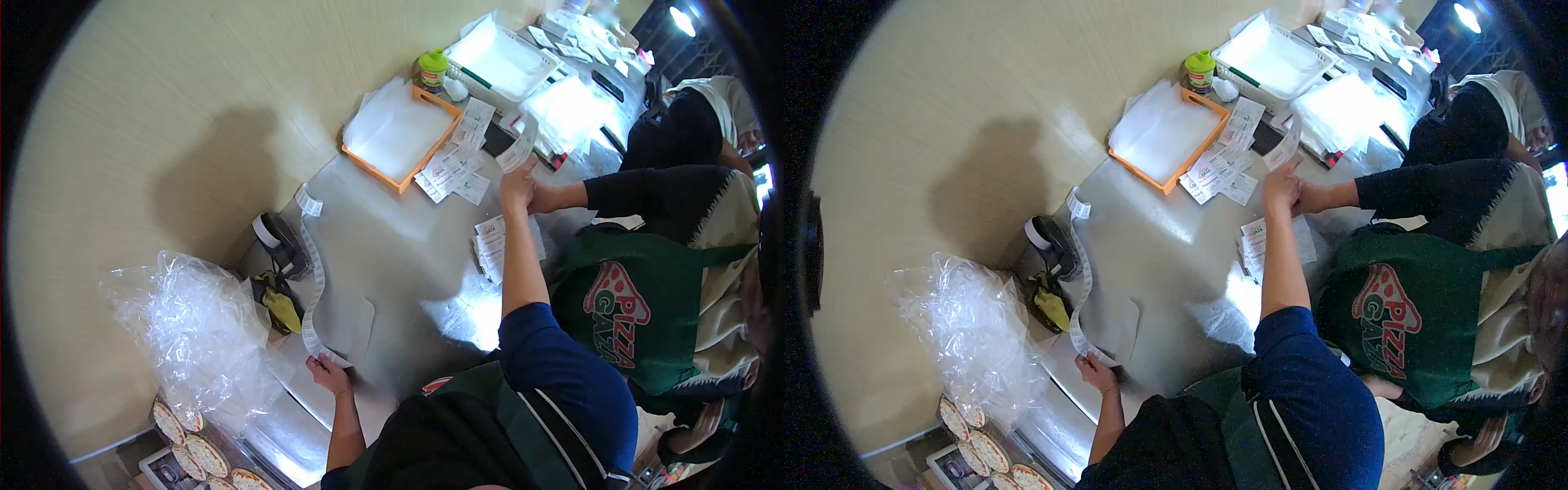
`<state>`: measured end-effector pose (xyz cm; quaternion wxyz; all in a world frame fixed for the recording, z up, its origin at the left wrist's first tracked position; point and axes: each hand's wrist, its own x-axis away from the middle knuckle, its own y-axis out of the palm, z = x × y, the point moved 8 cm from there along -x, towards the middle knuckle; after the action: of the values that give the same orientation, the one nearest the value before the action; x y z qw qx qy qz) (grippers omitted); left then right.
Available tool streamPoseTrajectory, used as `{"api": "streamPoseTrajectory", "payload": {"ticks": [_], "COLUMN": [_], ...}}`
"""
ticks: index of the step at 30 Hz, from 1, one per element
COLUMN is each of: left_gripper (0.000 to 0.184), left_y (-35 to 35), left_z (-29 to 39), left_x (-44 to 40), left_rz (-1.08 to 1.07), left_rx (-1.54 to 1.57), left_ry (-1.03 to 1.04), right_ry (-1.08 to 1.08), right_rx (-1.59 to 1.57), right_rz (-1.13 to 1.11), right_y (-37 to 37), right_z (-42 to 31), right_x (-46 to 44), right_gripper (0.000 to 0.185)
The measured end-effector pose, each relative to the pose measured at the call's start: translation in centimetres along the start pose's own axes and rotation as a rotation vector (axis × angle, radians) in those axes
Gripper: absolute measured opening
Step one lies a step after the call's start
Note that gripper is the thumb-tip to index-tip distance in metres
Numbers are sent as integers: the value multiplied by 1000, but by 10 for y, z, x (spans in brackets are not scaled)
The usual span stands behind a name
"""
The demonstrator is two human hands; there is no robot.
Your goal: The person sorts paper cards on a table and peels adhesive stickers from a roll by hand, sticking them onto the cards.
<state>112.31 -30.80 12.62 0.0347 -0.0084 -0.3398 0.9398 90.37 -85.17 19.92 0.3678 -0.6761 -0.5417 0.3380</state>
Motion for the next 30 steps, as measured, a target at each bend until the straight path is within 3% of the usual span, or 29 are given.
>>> {"api": "streamPoseTrajectory", "payload": {"ticks": [4,6,7,9,10,14,16,20,22,24,30], "left_gripper": [17,17,17,17,18,17,17,16,16,16,17], "left_y": [-1,-1,-3,-2,-4,-3,-4,-3,-2,1,2], "left_z": [-2,-1,-2,0,0,-1,1,-5,-8,-9,-16], "left_x": [0,0,0,0,1,1,0,0,0,-1,-2], "left_rz": [2,4,8,24,34,0,5,9,15,22,11], "left_rx": [-80,-76,-76,-46,-22,-20,-73,-34,-11,35,107], "left_ry": [9,17,28,52,71,48,53,16,53,49,38], "right_ry": [-140,244,246,-8,-20,157,-52,-168,-184,-197,-276], "right_rx": [-324,-570,-571,-107,6,-111,-131,-124,149,156,250], "right_rz": [-7,-578,-577,-292,-204,-306,-88,-225,-309,-319,-420], "right_y": [26,102,106,85,74,80,65,73,90,97,112], "right_z": [-17,-2,2,-3,-4,5,-13,-38,-42,-45,-52], "right_x": [3,24,29,31,34,38,25,-20,-39,-56,-52], "right_gripper": [47,49,49,54,64,62,55,45,39,37,34]}}
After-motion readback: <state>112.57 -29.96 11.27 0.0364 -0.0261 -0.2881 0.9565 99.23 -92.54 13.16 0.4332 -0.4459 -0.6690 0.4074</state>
